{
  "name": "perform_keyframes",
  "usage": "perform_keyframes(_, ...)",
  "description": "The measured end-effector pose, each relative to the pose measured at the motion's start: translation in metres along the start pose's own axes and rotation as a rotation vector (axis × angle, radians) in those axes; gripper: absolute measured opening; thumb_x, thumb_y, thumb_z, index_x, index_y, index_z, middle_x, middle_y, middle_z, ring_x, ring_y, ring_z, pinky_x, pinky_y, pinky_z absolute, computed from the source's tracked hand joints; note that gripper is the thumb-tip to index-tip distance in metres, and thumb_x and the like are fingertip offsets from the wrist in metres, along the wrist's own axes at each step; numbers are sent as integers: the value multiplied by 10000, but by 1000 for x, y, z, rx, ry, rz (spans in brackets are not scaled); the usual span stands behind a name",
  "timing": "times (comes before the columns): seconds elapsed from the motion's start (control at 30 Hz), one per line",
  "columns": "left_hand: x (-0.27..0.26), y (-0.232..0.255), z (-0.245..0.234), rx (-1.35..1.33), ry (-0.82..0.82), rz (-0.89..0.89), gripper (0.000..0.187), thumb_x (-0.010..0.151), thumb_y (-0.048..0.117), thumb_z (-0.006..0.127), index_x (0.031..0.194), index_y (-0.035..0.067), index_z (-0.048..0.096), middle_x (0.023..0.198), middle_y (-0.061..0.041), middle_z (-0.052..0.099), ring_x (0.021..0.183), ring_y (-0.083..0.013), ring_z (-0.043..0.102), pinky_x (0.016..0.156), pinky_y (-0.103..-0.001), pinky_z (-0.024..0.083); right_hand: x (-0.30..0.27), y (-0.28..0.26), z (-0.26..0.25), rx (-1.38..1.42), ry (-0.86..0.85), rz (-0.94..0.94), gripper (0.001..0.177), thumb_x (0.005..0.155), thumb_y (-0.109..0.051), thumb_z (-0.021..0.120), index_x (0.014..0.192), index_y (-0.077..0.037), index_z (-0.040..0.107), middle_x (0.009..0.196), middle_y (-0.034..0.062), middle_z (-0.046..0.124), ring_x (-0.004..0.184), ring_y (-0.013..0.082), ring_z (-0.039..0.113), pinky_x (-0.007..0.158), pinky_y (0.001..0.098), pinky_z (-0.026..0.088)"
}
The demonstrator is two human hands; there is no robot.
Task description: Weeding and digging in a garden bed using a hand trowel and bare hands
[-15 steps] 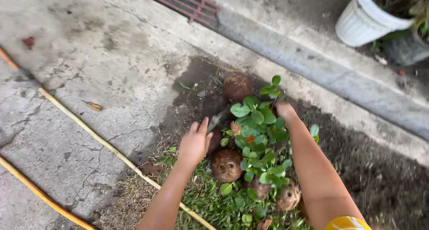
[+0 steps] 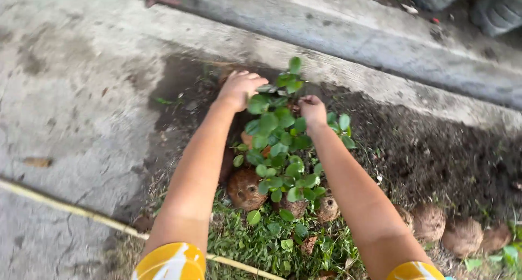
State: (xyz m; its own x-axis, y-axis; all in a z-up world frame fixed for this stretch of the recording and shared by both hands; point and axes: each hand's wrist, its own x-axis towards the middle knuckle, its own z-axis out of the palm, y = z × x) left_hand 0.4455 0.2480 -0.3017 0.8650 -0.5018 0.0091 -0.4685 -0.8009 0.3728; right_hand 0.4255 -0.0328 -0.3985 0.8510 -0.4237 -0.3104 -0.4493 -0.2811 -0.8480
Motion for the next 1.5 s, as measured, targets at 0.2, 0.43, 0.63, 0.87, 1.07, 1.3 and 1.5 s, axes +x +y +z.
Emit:
perform_keyframes(0.2, -35, 79, -126, -458, -419, -466, 420, 993, 428, 515, 1381, 284, 590, 1693, -160, 137, 1200, -243, 588, 1164, -475, 350, -56, -42, -12, 60, -30, 121, 238, 961, -226, 596, 1173, -139, 663, 926, 5, 629, 845, 120, 597, 745, 285, 482)
perform_keyframes(0.43, -115, 26, -118, -4, -253, -44, 470, 936, -37, 583, 1332, 197, 678, 1361, -26, 654, 1369, -329, 513, 1134, -494, 441, -90, -106, -45, 496, -203, 147, 277, 1058, -236, 455, 1265, -91, 568, 952, 3, 613, 792, 129, 560, 733, 288, 448)
perform_keyframes(0.63, -207, 60, -149, 72, -394, -119, 472, 945, 6, 549, 1358, 213, 644, 1418, -13, 612, 1422, -367, 435, 1201, -482, 381, -156, -177, -67, 278, -284, -413, 171, 1001, -49, 538, 1155, -39, 613, 907, 7, 555, 794, 82, 531, 679, 211, 453)
perform_keyframes(0.87, -187, 39, -109, 274, -21, 21, 506, 848, 31, 629, 1333, 174, 629, 1322, 10, 629, 1205, -329, 569, 956, -412, 544, -316, -136, -52, -436, -1042, -850, 311, 911, -62, 513, 1169, -70, 686, 1022, 96, 697, 905, 211, 689, 859, 381, 612)
perform_keyframes(1.07, -154, 70, -71, 63, -128, -178, 330, 965, 85, 597, 1290, 30, 609, 1430, -186, 565, 1281, -419, 523, 979, -541, 565, -366, -93, -41, -864, -983, -1351, 304, 858, -2, 616, 1141, -24, 724, 1239, 204, 695, 1141, 361, 674, 1016, 472, 533)
perform_keyframes(1.3, -212, 77, -57, 94, -201, -181, 688, 874, -57, 569, 1513, 163, 443, 1478, -135, 518, 1277, -451, 538, 1099, -528, 458, -334, -111, -84, -1432, -1050, -1197, 572, 852, 53, 677, 1365, -192, 615, 1453, 75, 555, 1451, 310, 397, 1263, 594, 199)
perform_keyframes(1.5, -244, 94, -103, 135, -234, -154, 574, 921, 70, 556, 1463, 259, 542, 1361, -151, 615, 1298, -435, 570, 1071, -514, 481, -259, -75, -106, -1318, -500, -1606, 427, 766, -183, 739, 1190, -146, 721, 1307, 85, 700, 1253, 286, 584, 1003, 538, 434)
